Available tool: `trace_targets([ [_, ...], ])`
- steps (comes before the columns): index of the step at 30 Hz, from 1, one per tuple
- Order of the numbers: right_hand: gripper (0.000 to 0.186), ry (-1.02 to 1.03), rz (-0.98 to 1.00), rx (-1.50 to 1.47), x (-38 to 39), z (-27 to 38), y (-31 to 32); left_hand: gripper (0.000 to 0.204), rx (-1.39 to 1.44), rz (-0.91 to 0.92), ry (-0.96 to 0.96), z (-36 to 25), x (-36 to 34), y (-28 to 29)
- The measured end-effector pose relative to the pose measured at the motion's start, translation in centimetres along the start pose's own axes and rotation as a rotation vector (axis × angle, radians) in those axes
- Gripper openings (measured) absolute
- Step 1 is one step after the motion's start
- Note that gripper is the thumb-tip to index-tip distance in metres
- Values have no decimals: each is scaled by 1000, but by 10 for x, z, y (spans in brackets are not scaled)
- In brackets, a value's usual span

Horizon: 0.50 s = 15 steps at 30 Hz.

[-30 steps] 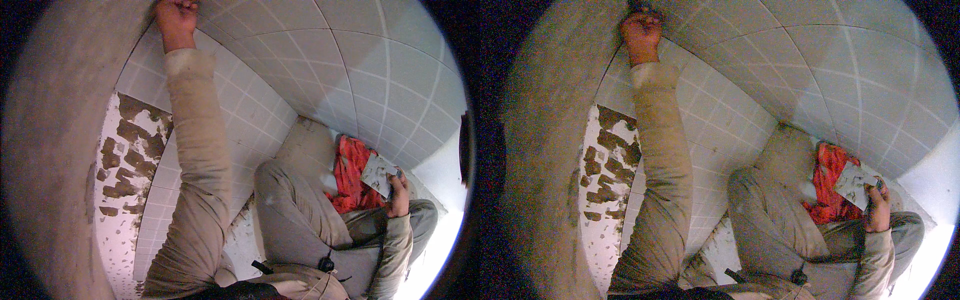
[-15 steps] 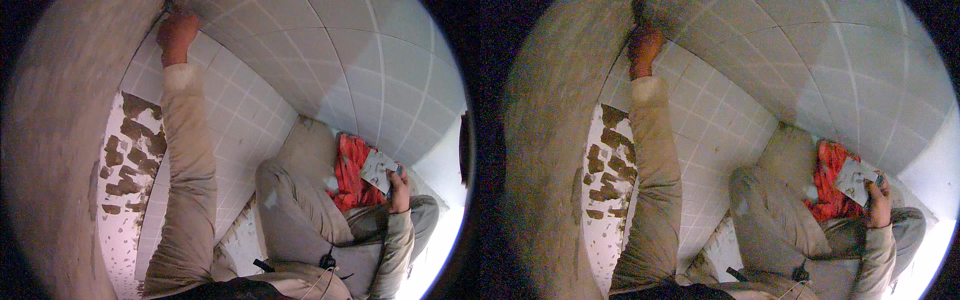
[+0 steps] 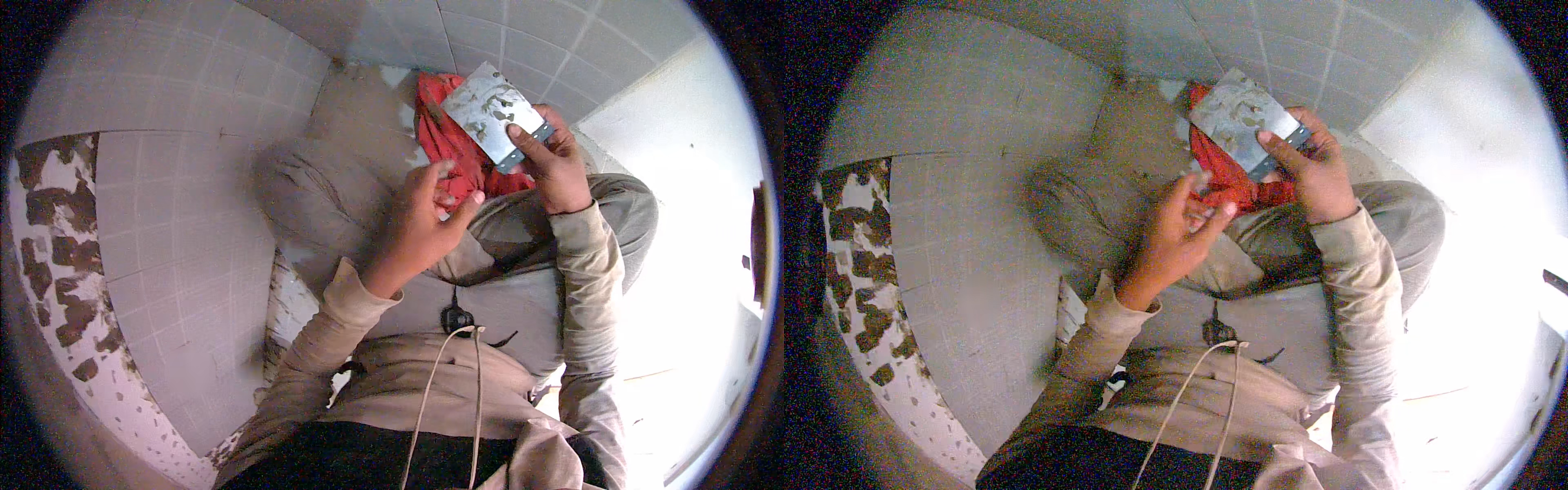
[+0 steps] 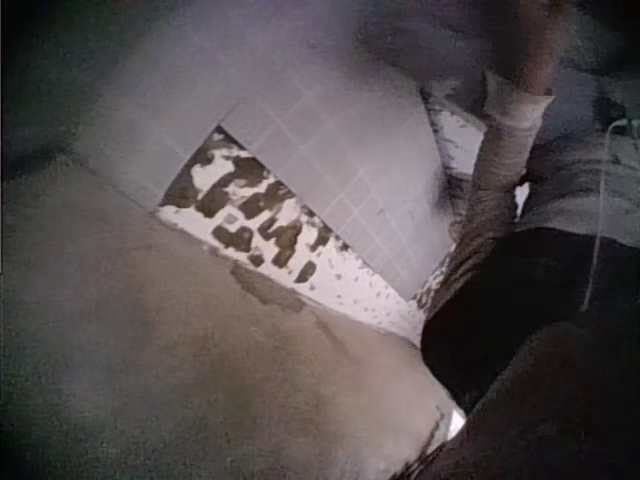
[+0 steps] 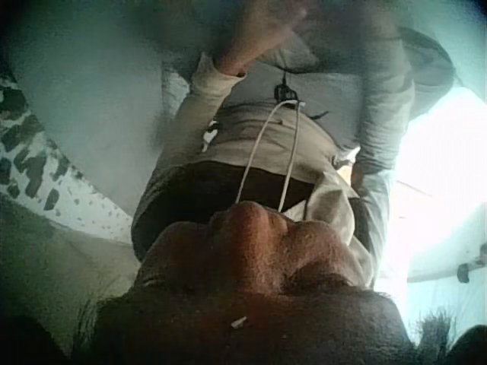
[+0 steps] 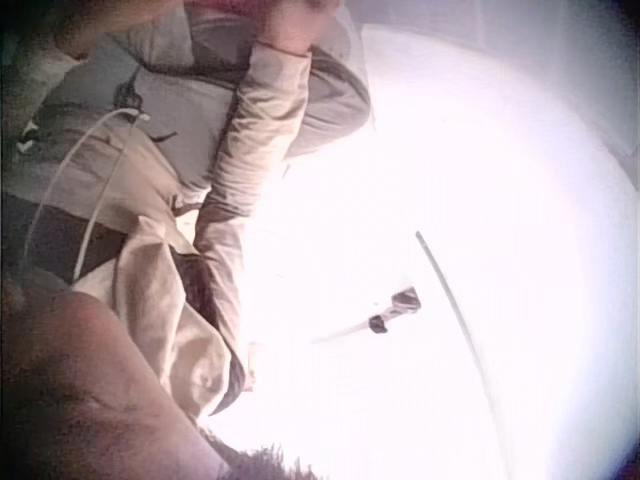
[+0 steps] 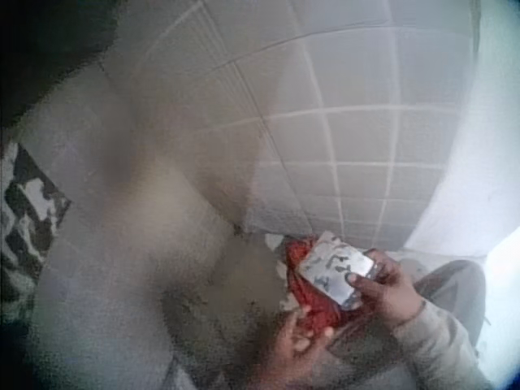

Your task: The person applies mortar to tiles and places them on a wall, pressing them into position and scraping away excess mortar.

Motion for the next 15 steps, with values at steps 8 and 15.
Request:
trace_targets([
  [8, 29, 34, 14, -101, 12, -4, -33, 33, 345, 146, 209, 40, -6, -15],
  [15, 27, -188, 24, -68, 24, -11, -22, 47, 294, -30, 263, 10, 41, -29],
])
Point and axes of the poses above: each hand's wrist, its own x-axis away from the middle knuckle, its own y-axis out of the back of the hand, z = x × y, the point moved 4 cm from there along -x, towards the middle knuckle, and after that the axes turned 3 degrees about y, right-handed, at the moved point
